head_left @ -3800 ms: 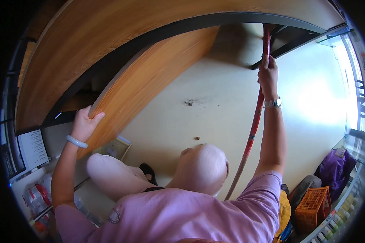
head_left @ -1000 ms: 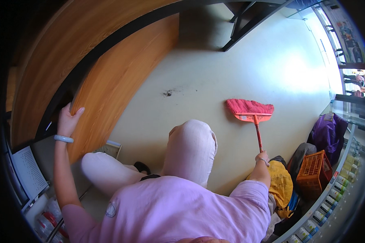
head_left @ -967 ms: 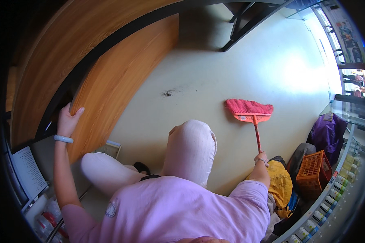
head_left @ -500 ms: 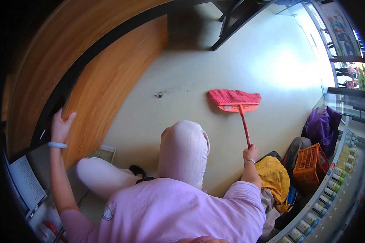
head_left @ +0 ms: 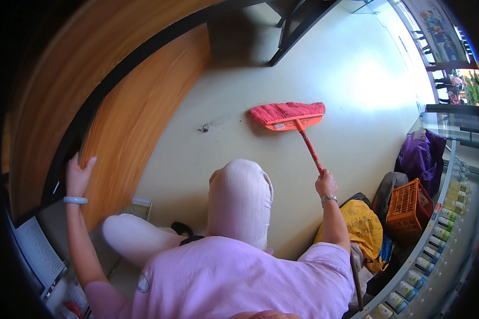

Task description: The person sweeps the floor of a convenience store using a broom and dustpan. They remove a wooden shelf panel to sweep underneath, then replace it. The person continues sweeping the main floor area and a hallway.

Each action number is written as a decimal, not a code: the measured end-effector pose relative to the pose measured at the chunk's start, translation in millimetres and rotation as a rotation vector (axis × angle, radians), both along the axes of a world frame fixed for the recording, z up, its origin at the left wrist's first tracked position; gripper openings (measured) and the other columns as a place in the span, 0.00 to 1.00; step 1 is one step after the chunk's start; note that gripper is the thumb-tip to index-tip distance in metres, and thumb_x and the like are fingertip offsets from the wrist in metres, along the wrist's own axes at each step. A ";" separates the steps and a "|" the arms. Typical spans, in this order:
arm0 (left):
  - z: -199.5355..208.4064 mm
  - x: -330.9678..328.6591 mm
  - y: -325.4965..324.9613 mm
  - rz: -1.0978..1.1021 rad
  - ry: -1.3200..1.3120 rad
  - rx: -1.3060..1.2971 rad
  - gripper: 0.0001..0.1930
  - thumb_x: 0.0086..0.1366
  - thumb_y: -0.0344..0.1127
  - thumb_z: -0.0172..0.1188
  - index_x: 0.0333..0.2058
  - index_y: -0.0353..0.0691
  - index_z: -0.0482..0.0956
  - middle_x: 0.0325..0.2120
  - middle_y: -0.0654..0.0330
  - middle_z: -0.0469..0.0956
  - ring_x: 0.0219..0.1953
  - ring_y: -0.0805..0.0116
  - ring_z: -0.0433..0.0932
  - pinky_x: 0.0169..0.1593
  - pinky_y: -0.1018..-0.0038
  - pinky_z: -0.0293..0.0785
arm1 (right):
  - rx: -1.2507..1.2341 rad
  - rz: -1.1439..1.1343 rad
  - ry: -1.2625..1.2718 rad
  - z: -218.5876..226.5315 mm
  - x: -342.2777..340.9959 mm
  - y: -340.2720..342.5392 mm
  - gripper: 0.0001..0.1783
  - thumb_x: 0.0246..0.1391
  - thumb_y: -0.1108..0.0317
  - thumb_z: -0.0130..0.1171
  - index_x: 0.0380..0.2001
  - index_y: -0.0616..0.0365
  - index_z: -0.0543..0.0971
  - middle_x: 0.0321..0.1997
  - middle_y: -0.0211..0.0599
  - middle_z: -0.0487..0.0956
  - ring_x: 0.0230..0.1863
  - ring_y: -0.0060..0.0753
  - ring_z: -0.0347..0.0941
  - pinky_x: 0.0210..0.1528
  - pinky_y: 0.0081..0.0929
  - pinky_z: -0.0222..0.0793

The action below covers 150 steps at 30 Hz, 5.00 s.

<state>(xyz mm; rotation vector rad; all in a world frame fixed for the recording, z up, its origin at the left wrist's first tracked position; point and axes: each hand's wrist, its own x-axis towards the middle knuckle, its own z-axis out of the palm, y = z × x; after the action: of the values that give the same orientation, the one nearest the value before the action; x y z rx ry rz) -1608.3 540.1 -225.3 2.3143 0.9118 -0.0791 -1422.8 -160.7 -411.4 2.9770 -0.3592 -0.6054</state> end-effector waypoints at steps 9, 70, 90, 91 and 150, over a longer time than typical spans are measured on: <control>-3.3 -3.5 4.3 -0.020 -0.008 0.009 0.15 0.63 0.34 0.59 0.45 0.31 0.75 0.37 0.51 0.80 0.38 0.62 0.78 0.47 0.69 0.72 | -0.030 -0.082 -0.110 27.2 58.5 -20.3 0.12 0.52 0.65 0.51 0.41 0.52 0.75 0.38 0.48 0.80 0.40 0.56 0.76 0.41 0.49 0.72; 5.0 -88.2 -91.1 0.050 -0.298 0.816 0.25 0.57 0.38 0.64 0.53 0.43 0.69 0.49 0.56 0.73 0.56 0.53 0.68 0.60 0.55 0.61 | 0.842 1.331 -0.539 163.4 -16.3 543.8 0.24 0.46 0.42 0.59 0.39 0.46 0.75 0.43 0.31 0.71 0.55 0.38 0.61 0.61 0.74 0.42; -165.1 -216.1 -66.5 1.451 -1.055 -0.504 0.19 0.45 0.16 0.50 0.36 0.46 0.68 0.28 0.69 0.68 0.25 0.79 0.66 0.24 0.84 0.62 | 0.883 1.472 -0.644 165.8 17.5 529.9 0.30 0.38 0.38 0.66 0.31 0.54 0.79 0.29 0.35 0.77 0.34 0.43 0.70 0.35 0.36 0.67; -169.7 -214.1 -63.4 1.456 -0.942 -0.486 0.19 0.45 0.18 0.51 0.37 0.46 0.68 0.29 0.68 0.69 0.26 0.77 0.68 0.23 0.83 0.63 | 0.874 1.474 -0.660 165.7 18.1 529.7 0.28 0.37 0.39 0.67 0.29 0.53 0.79 0.29 0.34 0.77 0.34 0.42 0.70 0.33 0.36 0.68; -161.0 -142.2 -2.5 0.814 -0.717 -0.075 0.26 0.61 0.44 0.63 0.46 0.33 0.61 0.44 0.56 0.63 0.49 0.67 0.63 0.54 0.72 0.61 | 0.862 1.124 -0.776 170.4 42.4 495.6 0.24 0.30 0.49 0.76 0.27 0.52 0.79 0.33 0.30 0.79 0.45 0.43 0.69 0.47 0.41 0.67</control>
<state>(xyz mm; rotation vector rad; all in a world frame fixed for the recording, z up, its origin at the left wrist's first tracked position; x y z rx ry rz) -1750.5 537.6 -386.2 1.5383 1.3131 0.9612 -1380.4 334.9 -241.1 3.1723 1.8279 0.6858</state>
